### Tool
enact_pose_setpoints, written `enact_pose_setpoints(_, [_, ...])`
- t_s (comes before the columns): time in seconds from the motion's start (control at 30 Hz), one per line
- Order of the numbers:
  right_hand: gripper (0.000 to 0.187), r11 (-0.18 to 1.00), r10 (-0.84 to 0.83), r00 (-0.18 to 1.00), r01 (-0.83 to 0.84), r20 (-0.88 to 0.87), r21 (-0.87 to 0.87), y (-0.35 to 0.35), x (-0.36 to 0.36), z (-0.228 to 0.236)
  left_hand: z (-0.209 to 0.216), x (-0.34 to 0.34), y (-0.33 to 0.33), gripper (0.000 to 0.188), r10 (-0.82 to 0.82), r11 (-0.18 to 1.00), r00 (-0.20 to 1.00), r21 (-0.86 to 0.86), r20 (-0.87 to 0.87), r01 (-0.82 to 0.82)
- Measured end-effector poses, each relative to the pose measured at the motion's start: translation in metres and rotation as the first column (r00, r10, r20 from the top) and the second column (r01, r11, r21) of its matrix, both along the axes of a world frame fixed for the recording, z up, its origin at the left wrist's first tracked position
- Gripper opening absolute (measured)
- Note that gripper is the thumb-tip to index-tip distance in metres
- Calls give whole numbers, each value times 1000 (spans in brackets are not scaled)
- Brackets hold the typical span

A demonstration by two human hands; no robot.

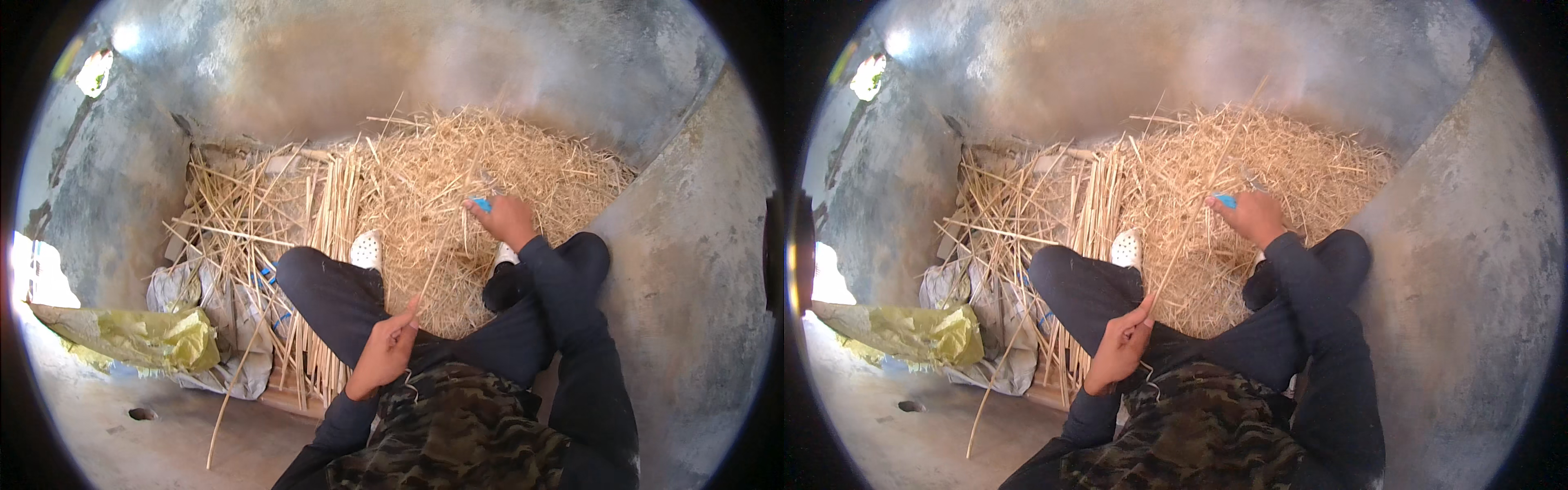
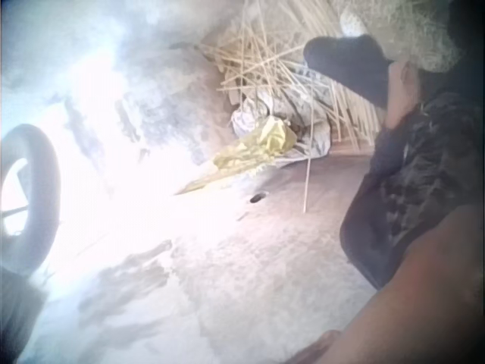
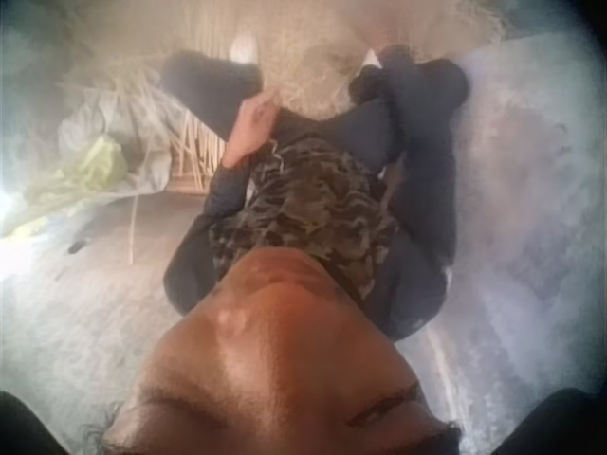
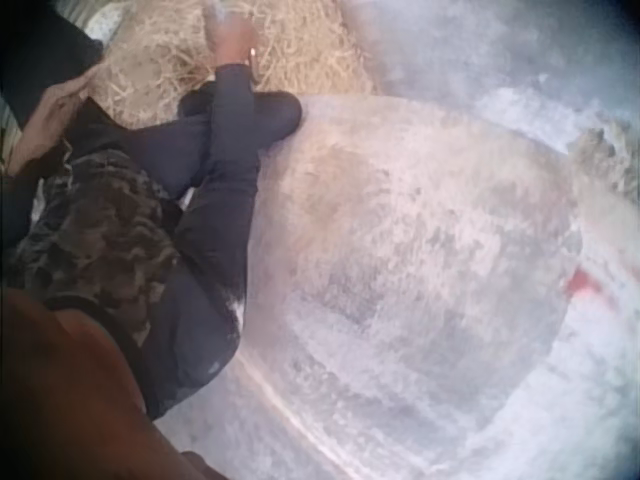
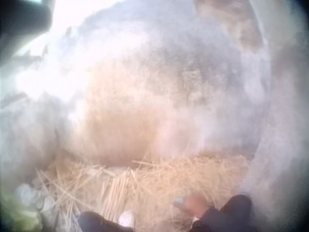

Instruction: The person sits cross-legged on a straw-covered floor and uses a knife to shave a long thin stick, repeatedly scraping along its length to remove thin strips. The person holds the stick with the left hand and scrapes with the right hand, occasionally repositioning the stick and continuing the shaving motion.

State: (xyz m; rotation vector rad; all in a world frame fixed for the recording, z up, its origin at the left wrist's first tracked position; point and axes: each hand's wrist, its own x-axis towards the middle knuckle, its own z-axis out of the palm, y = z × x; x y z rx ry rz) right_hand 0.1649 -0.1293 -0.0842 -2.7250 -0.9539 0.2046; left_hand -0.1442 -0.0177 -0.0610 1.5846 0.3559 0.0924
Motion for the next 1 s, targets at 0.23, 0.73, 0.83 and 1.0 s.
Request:
enact_pose_setpoints(0.23, [79, 972, 163, 371, 101, -914, 214, 10, 8, -47, 7, 20, 59, 41, 108, 928, 985, -340, -135, -149])
enact_pose_setpoints(0.73, [45, 854, 167, 780, -420, -603, -308, 15, -18, -279, 185, 130, 132, 56, 30, 996, 607, 26, 794, -83])
enact_pose_setpoints(0.83, [41, 920, 173, 814, -334, -555, -203, 37, -13, -252, 236, 150, 135, 41, 162, 936, 496, 26, 853, -350])
enact_pose_setpoints(1.0, [44, 965, -231, 830, 129, -507, -229, 25, 81, -217, 277, 180, 127, 37, 445, 469, 275, 40, 852, -882])
